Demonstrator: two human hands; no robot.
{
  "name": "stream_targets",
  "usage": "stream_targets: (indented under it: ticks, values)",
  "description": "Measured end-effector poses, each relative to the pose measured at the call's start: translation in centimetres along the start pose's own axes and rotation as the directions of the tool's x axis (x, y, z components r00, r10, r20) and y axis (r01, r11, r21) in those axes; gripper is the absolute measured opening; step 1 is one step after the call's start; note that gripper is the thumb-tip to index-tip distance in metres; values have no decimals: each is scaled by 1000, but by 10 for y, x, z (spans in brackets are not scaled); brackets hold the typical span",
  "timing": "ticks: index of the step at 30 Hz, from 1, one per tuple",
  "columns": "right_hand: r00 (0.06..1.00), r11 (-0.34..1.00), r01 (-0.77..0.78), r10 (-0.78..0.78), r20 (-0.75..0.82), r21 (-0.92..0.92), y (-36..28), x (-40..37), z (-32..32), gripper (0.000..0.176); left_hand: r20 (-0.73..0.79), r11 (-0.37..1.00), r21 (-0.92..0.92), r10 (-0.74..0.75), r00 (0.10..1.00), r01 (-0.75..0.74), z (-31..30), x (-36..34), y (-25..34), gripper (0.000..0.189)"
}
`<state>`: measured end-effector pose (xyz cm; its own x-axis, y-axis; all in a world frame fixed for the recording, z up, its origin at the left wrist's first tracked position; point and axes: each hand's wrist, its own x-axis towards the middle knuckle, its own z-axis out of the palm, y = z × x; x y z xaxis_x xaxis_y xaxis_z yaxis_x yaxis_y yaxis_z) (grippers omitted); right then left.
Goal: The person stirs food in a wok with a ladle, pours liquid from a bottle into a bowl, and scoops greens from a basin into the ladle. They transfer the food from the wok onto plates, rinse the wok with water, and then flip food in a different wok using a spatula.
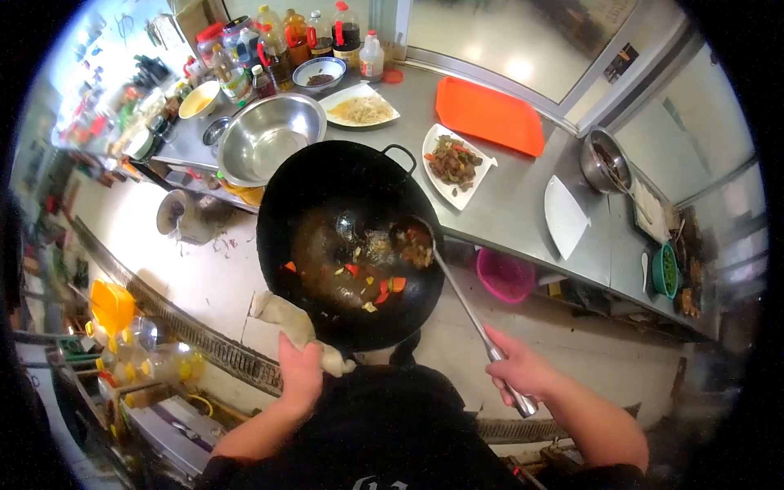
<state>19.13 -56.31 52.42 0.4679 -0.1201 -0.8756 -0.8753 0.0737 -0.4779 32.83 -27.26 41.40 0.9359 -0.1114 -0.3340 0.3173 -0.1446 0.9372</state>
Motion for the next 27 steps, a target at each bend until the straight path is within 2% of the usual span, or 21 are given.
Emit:
stream_targets:
  ticks: [1,3,4,6,7,8,10,11,13,14,16,20,22,24,26,27]
  values:
    - [1000,1000,-6,6,0,0,-1,-5,3,76,-9,998,58,21,1000,-20,3,-3,2,52]
    - [976,985,-166,158,147,44,-7,-19,10,76,-7,987,156,41,999,-40,6,-7,5,56]
    - [975,985,-171,163,151,39,-9,-25,14,76,-14,987,157,36,999,-33,5,-7,4,56]
    - [929,938,-280,211,303,206,-11,-39,23,75,1,994,80,80,997,-80,4,-6,0,56]
    - [904,882,-336,203,375,331,-10,-44,25,73,-6,993,85,80,997,-79,3,-6,-2,56]
    - [903,883,-335,201,381,330,-7,-47,26,73,-10,992,97,86,996,-85,2,-4,-3,57]
    - [834,740,-446,139,534,503,0,-52,24,67,-13,989,111,100,995,-98,2,-4,-1,57]
    - [833,741,-443,133,537,505,7,-50,21,67,-10,990,107,90,996,-89,2,-4,2,57]
    - [737,562,-538,-48,674,628,26,-40,18,65,-6,990,107,88,996,-87,3,-5,4,57]
    - [734,564,-535,-58,676,629,34,-35,21,65,-3,989,132,66,998,-65,3,-6,2,57]
    - [639,384,-626,-247,729,679,46,-23,28,65,-6,986,161,51,999,-50,3,-7,1,58]
    - [608,333,-641,-330,722,692,47,2,43,66,7,986,165,26,1000,-27,2,-8,-10,55]
    - [566,342,-616,-433,701,709,44,21,48,64,3,988,156,24,1000,-25,3,-8,-9,54]
    - [588,344,-595,-431,685,726,38,30,51,63,-71,976,219,6,997,10,7,-11,1,53]
    - [622,328,-559,-442,647,762,32,39,50,60,-52,984,178,-9,999,19,7,-9,-2,53]
    - [590,293,-576,-497,636,763,30,44,48,59,-31,990,139,-27,999,31,6,-9,-3,52]
